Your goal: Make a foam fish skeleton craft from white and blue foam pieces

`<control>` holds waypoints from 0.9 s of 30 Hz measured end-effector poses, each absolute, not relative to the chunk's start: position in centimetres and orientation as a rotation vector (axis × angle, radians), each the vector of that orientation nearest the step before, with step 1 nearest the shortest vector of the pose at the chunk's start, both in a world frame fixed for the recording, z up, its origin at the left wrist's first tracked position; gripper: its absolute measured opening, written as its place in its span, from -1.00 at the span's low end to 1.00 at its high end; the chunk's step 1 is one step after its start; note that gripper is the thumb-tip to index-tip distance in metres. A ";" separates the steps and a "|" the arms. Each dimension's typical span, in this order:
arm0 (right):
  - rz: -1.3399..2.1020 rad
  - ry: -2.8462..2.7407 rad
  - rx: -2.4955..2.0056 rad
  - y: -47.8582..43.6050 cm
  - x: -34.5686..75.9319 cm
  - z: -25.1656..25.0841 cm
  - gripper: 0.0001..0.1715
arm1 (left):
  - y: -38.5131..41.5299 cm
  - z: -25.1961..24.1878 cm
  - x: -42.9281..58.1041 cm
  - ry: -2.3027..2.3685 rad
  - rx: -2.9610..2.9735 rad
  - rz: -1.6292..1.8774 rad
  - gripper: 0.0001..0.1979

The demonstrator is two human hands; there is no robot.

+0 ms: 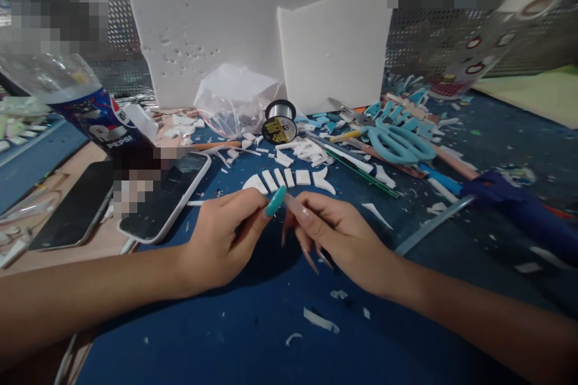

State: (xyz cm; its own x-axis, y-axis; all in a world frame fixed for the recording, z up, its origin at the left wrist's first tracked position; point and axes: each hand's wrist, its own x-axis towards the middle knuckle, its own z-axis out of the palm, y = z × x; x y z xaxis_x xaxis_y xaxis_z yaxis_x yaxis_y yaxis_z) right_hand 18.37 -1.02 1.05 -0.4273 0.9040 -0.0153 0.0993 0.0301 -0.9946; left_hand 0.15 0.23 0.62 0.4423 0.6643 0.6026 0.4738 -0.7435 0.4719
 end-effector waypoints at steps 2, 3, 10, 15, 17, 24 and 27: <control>1.466 -1.629 -1.055 -1.1 18.4 1.1 -0.60 | 0.2 0.5 0.1 1.036 2.430 1.185 -0.77; 1.444 -1.629 -1.061 -1.1 18.4 1.2 -0.60 | 0.2 0.4 0.1 1.082 2.397 1.183 -0.78; 1.108 -1.453 -1.093 -1.0 18.4 1.1 -0.64 | 0.9 0.6 0.7 1.223 2.879 0.579 -0.84; 1.005 -1.454 -1.171 -0.8 18.4 1.0 -0.68 | 1.1 1.1 1.6 1.190 2.998 0.066 -0.79; 0.992 -1.439 -1.201 -0.7 18.4 0.9 -0.68 | 1.1 1.3 1.7 1.117 3.028 0.004 -0.82; 0.975 -1.432 -1.172 -0.4 18.4 0.9 -0.67 | 0.9 0.8 1.2 0.995 3.110 0.255 -0.80; 1.008 -1.424 -1.167 -0.5 18.4 1.0 -0.66 | 0.9 0.6 0.8 1.025 3.006 0.598 -0.74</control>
State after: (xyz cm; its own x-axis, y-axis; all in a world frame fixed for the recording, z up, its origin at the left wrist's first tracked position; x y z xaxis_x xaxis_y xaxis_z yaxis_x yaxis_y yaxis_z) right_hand 18.35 -0.52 1.04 -0.0388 0.9820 0.1848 0.1522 0.1886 -0.9702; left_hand 0.80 0.91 0.58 0.7308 0.5724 0.3718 0.6057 -0.7950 0.0333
